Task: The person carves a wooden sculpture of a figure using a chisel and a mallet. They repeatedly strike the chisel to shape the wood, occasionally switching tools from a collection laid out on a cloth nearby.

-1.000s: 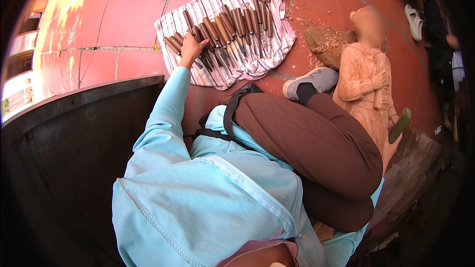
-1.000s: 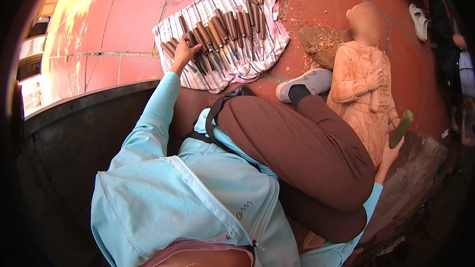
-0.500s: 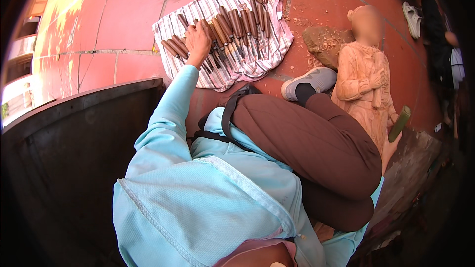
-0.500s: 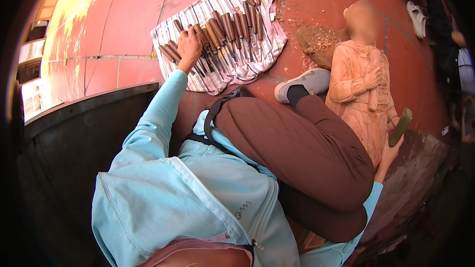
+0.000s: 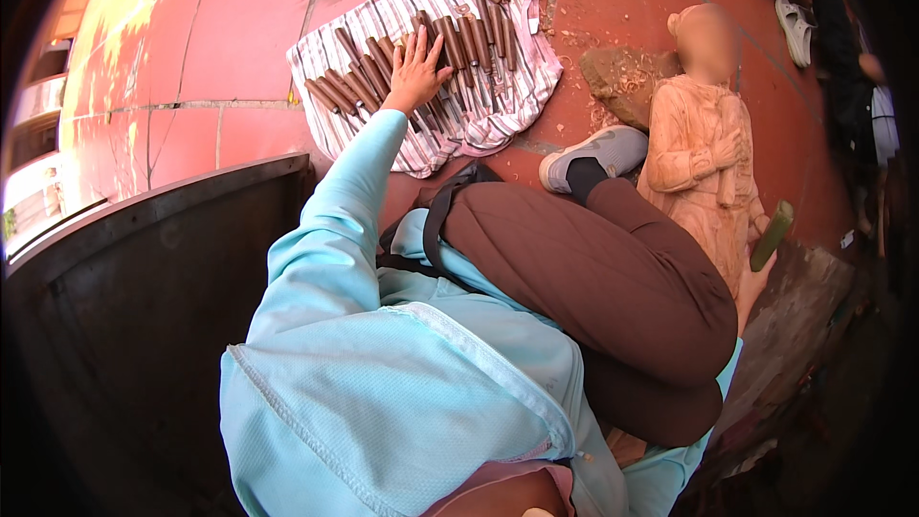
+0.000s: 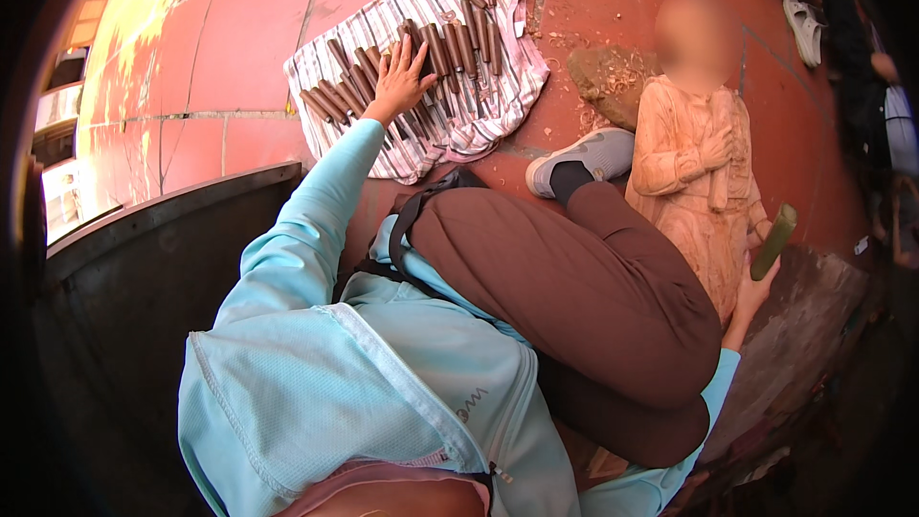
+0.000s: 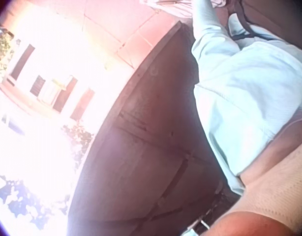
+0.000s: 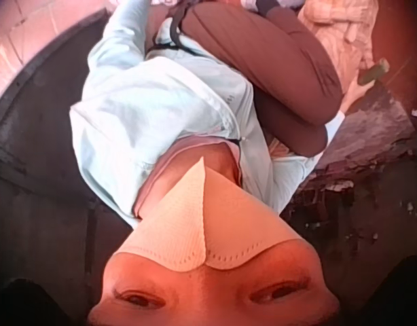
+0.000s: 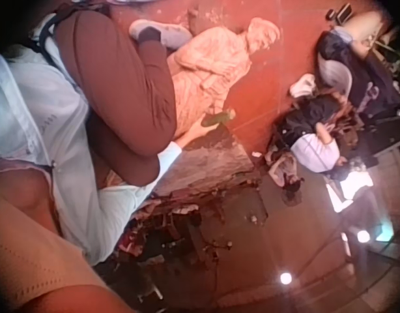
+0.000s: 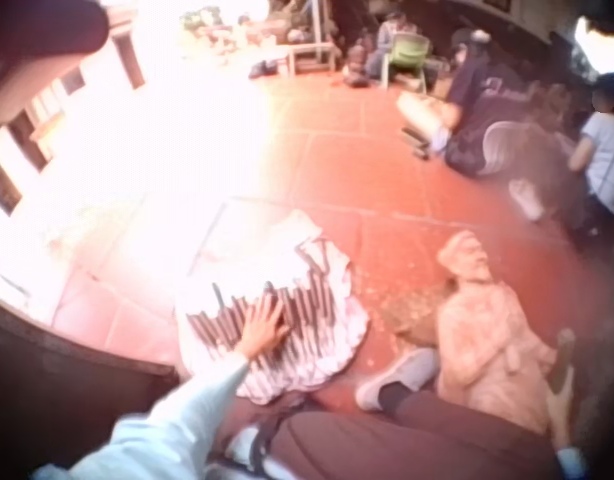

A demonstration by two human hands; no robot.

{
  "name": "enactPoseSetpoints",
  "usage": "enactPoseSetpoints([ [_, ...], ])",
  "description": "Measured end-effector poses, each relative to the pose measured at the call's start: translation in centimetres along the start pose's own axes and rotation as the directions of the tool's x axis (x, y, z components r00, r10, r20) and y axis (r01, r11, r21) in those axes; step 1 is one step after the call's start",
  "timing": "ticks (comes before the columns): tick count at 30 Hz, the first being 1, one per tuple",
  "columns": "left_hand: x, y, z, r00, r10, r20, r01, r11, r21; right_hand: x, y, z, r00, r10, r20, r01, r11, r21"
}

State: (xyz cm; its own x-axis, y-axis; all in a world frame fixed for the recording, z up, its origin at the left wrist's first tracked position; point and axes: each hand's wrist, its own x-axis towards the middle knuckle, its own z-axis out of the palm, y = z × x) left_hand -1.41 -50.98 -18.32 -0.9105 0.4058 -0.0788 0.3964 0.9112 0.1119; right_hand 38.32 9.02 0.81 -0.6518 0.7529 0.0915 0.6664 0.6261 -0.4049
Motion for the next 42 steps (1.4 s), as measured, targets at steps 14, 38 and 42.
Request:
enactPoseSetpoints([
  [14,1.7,-2.4,-1.1,0.998,-0.047,-0.049,0.054,0.985,0.162,-0.5,-1.3,0.2,1.000,0.018,-0.004,-0.018,1.000,-0.004],
  [38,-0.4,4.3,-1.6,0.928,-0.356,0.112,0.373,0.900,-0.225,-2.0,-5.6,-2.3,1.000,-0.007,-0.014,0.010,0.968,0.250],
  [42,0.6,2.3,-1.2,0.847,-0.315,0.428,0.531,0.526,-0.664,-2.2,-5.6,-2.7,1.000,-0.009,-0.007,0.010,0.967,0.255],
])
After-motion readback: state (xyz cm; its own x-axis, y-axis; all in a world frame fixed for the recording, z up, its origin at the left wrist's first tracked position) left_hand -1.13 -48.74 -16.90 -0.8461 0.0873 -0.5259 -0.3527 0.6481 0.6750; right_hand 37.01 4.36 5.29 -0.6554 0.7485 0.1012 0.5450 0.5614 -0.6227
